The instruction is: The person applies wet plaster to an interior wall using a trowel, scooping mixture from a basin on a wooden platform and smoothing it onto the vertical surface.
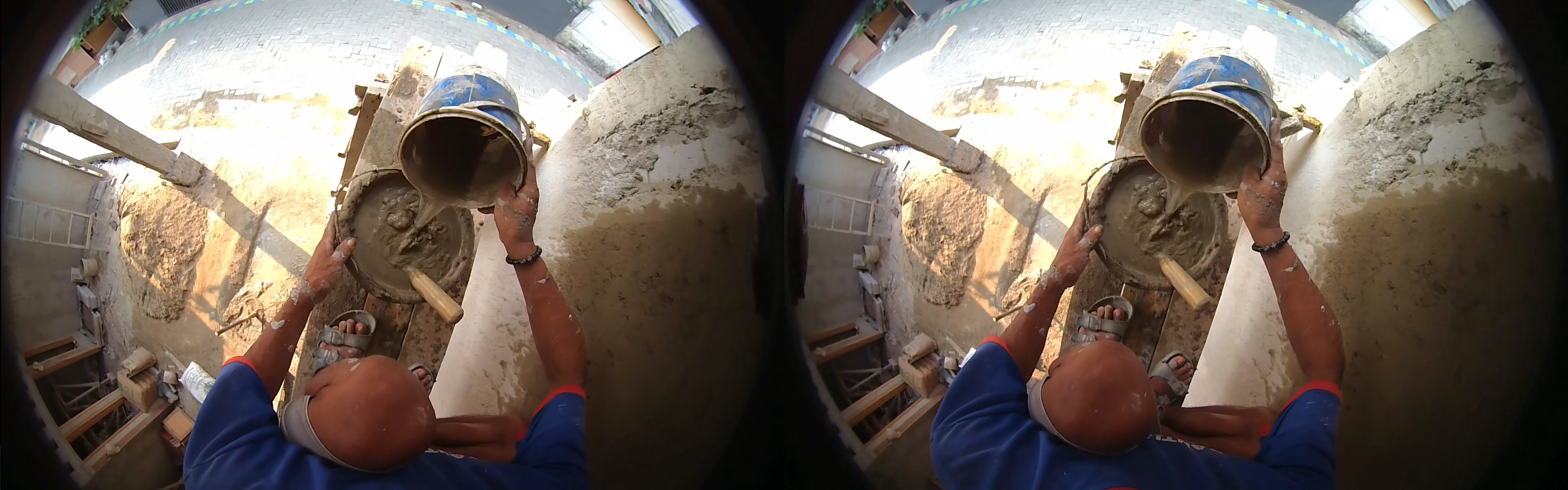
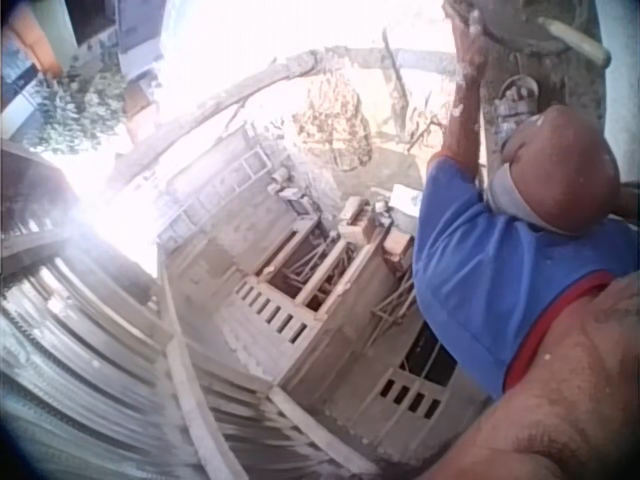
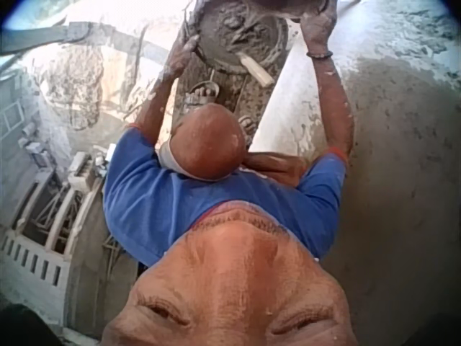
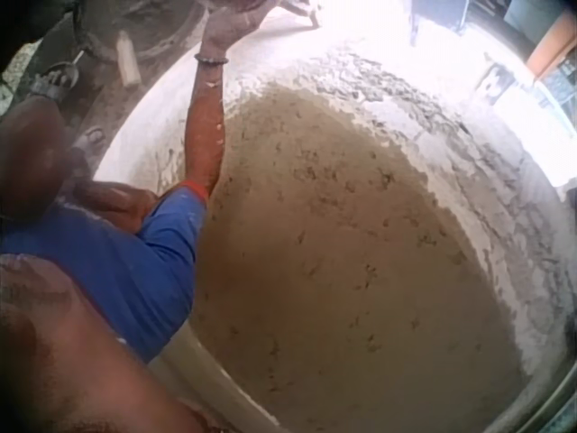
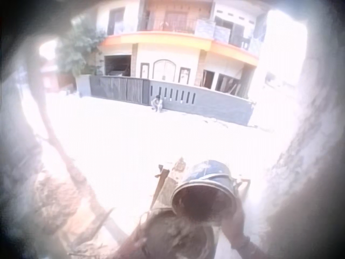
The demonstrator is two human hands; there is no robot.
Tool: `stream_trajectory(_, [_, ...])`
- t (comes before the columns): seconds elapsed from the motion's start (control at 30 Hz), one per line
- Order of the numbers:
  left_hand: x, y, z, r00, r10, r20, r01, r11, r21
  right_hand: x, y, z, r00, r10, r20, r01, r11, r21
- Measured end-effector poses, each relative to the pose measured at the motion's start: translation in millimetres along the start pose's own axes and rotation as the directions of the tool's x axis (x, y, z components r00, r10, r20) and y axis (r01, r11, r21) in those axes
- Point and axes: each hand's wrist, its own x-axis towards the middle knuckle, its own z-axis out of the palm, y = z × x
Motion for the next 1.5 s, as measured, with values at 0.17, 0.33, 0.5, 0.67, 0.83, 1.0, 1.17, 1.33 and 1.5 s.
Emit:
stream_trajectory(0.17, [-33, 11, 21, 0.94, -0.341, 0.007, 0.324, 0.887, -0.329, 45, -11, 5, 0.735, 0.664, -0.135, -0.652, 0.748, 0.125])
stream_trajectory(0.33, [-49, 24, 40, 0.855, -0.515, 0.06, 0.493, 0.771, -0.402, 93, 48, -11, 0.615, 0.775, -0.145, -0.752, 0.632, 0.186])
stream_trajectory(0.5, [-48, 21, 43, 0.852, -0.523, 0.013, 0.502, 0.81, -0.302, 150, 112, -13, 0.574, 0.801, -0.171, -0.732, 0.595, 0.333])
stream_trajectory(0.67, [-44, 17, 43, 0.889, -0.458, -0.006, 0.453, 0.88, -0.141, 195, 157, -14, 0.541, 0.832, -0.123, -0.743, 0.542, 0.393])
stream_trajectory(0.83, [-45, 19, 41, 0.942, -0.334, -0.018, 0.329, 0.935, -0.133, 184, 139, 6, 0.554, 0.829, -0.08, -0.789, 0.553, 0.269])
stream_trajectory(1.0, [-48, 19, 47, 0.93, -0.363, -0.054, 0.342, 0.912, -0.227, 77, 22, 23, 0.737, 0.59, 0.331, -0.158, 0.626, -0.764])
stream_trajectory(1.17, [-53, -18, 53, 0.949, -0.313, 0.02, 0.301, 0.89, -0.344, -46, -95, 56, 0.165, 0.81, 0.563, 0.236, 0.521, -0.82])
stream_trajectory(1.33, [-46, 35, 61, 0.876, -0.479, 0.06, 0.413, 0.678, -0.608, -78, -55, 52, 0.356, 0.705, 0.614, 0.327, 0.521, -0.788])
stream_trajectory(1.5, [-49, 15, 62, 0.886, -0.464, 0.014, 0.374, 0.697, -0.612, -37, -120, 35, 0.413, 0.579, 0.703, 0.509, 0.494, -0.705])
